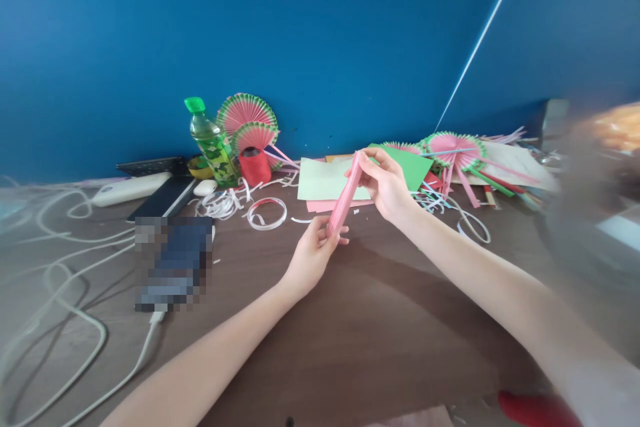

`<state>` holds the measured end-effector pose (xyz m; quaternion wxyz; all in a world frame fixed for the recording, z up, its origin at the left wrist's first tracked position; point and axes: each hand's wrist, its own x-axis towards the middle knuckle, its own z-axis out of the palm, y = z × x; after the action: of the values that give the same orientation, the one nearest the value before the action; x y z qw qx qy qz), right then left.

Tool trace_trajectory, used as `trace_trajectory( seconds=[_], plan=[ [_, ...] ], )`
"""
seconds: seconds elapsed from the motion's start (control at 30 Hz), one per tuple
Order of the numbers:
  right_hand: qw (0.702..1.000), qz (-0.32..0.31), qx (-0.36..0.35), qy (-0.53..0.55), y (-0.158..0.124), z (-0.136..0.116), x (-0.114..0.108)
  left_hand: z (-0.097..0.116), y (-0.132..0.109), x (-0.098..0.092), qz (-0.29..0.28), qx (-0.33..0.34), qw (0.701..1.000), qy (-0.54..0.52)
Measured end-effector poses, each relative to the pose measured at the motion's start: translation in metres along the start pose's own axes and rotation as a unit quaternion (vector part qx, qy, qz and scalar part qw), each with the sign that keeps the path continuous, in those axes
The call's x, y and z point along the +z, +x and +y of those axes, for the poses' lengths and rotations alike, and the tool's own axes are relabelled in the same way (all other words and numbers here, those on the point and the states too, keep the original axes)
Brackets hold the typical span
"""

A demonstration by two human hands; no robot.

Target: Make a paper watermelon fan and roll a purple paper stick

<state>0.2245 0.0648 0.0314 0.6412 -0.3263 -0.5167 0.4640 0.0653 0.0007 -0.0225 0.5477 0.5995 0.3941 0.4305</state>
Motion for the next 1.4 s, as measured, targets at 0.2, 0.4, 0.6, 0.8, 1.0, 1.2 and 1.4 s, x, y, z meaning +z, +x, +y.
trace_trajectory(
  seconds=[0.2, 0.4, 0.6, 0.8, 1.0, 1.2, 1.4],
  plan=[
    [1.000, 0.008, 0.005, 0.003, 0.000, 0.001, 0.000, -0.002, 0.000, 0.002, 0.010, -0.018, 0.999, -0.039],
    [1.000, 0.003, -0.003, 0.005, -0.001, -0.001, 0.001, 0.000, 0.003, -0.003, -0.019, -0.031, 0.999, -0.018],
    [1.000, 0.019, -0.007, -0.016, 0.001, 0.004, 0.000, 0.000, 0.001, -0.001, -0.016, -0.021, 1.000, 0.008],
    [0.998, 0.044, -0.012, -0.039, 0.004, 0.008, -0.002, 0.007, -0.006, 0.004, -0.061, 0.000, 0.996, 0.060],
    [0.996, 0.069, 0.038, -0.034, 0.003, 0.013, -0.002, 0.011, -0.012, 0.006, -0.082, 0.030, 0.992, 0.095],
    [0.996, 0.063, 0.033, -0.046, 0.004, 0.019, -0.004, 0.013, -0.010, 0.004, -0.075, 0.001, 0.995, 0.072],
    [0.996, 0.052, 0.012, -0.066, 0.001, 0.022, -0.001, 0.014, -0.006, 0.002, -0.088, -0.027, 0.993, 0.070]
  ],
)
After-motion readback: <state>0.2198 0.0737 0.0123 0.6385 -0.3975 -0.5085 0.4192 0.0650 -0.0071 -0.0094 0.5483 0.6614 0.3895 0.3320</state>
